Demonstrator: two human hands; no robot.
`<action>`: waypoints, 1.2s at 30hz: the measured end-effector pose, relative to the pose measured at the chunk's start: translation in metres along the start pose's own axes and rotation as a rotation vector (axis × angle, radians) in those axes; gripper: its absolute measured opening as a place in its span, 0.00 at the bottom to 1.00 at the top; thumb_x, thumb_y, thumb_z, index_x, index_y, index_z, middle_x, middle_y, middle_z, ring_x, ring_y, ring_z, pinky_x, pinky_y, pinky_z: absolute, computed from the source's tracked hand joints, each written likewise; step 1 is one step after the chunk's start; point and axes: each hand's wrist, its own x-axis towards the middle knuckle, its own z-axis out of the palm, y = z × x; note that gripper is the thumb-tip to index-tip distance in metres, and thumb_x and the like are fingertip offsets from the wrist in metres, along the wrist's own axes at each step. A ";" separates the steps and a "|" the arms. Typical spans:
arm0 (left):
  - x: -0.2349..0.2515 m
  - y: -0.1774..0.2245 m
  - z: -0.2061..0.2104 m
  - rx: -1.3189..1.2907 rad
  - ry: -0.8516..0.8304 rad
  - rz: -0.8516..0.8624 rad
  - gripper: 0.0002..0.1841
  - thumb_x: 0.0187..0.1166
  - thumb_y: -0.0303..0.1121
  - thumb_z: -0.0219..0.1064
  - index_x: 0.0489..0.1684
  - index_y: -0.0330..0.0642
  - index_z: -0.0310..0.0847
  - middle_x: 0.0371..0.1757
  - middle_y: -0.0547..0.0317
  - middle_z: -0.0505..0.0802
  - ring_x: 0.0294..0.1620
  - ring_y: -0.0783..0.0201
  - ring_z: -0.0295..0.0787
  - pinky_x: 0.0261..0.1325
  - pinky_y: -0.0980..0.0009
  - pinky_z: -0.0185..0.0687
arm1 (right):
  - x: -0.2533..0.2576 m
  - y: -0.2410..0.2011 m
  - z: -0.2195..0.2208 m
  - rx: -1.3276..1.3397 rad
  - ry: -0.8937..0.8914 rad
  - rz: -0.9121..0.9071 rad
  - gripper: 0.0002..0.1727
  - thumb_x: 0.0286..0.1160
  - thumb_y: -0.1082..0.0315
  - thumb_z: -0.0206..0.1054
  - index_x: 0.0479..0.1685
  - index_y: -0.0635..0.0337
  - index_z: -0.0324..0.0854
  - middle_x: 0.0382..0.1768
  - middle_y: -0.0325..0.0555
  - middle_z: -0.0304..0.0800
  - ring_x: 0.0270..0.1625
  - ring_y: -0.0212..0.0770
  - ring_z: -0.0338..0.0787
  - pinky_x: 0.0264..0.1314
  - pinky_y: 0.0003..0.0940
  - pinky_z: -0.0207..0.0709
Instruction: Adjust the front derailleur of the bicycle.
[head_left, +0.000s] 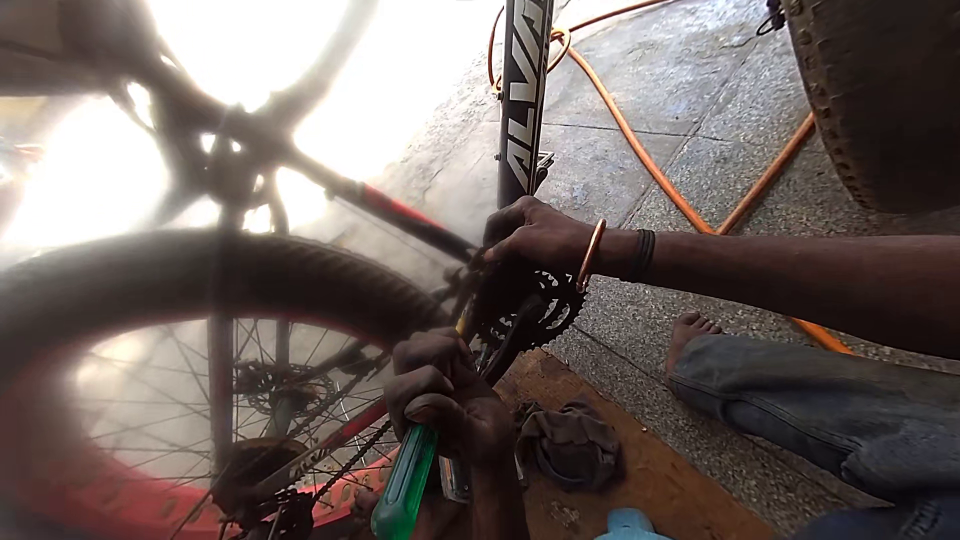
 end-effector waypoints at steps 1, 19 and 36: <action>-0.003 -0.001 0.001 0.018 -0.013 0.007 0.18 0.90 0.52 0.55 0.28 0.55 0.75 0.28 0.73 0.78 0.33 0.73 0.79 0.37 0.77 0.78 | 0.000 -0.001 0.000 0.002 0.005 0.005 0.04 0.68 0.72 0.74 0.29 0.55 0.90 0.29 0.41 0.92 0.33 0.35 0.89 0.38 0.37 0.81; 0.091 -0.036 0.001 -0.176 0.250 -0.880 0.29 0.95 0.50 0.38 0.12 0.56 0.60 0.06 0.74 0.60 0.05 0.74 0.54 0.12 0.78 0.56 | 0.003 -0.010 0.002 0.010 -0.006 0.065 0.05 0.66 0.76 0.73 0.26 0.59 0.89 0.27 0.44 0.92 0.29 0.35 0.89 0.33 0.33 0.81; 0.066 -0.006 0.002 -0.286 0.167 -0.486 0.27 0.97 0.45 0.33 0.18 0.54 0.61 0.09 0.72 0.61 0.08 0.72 0.58 0.15 0.78 0.62 | 0.012 -0.015 -0.015 -0.106 -0.277 0.081 0.04 0.76 0.71 0.68 0.35 0.59 0.87 0.26 0.42 0.87 0.26 0.30 0.82 0.27 0.26 0.72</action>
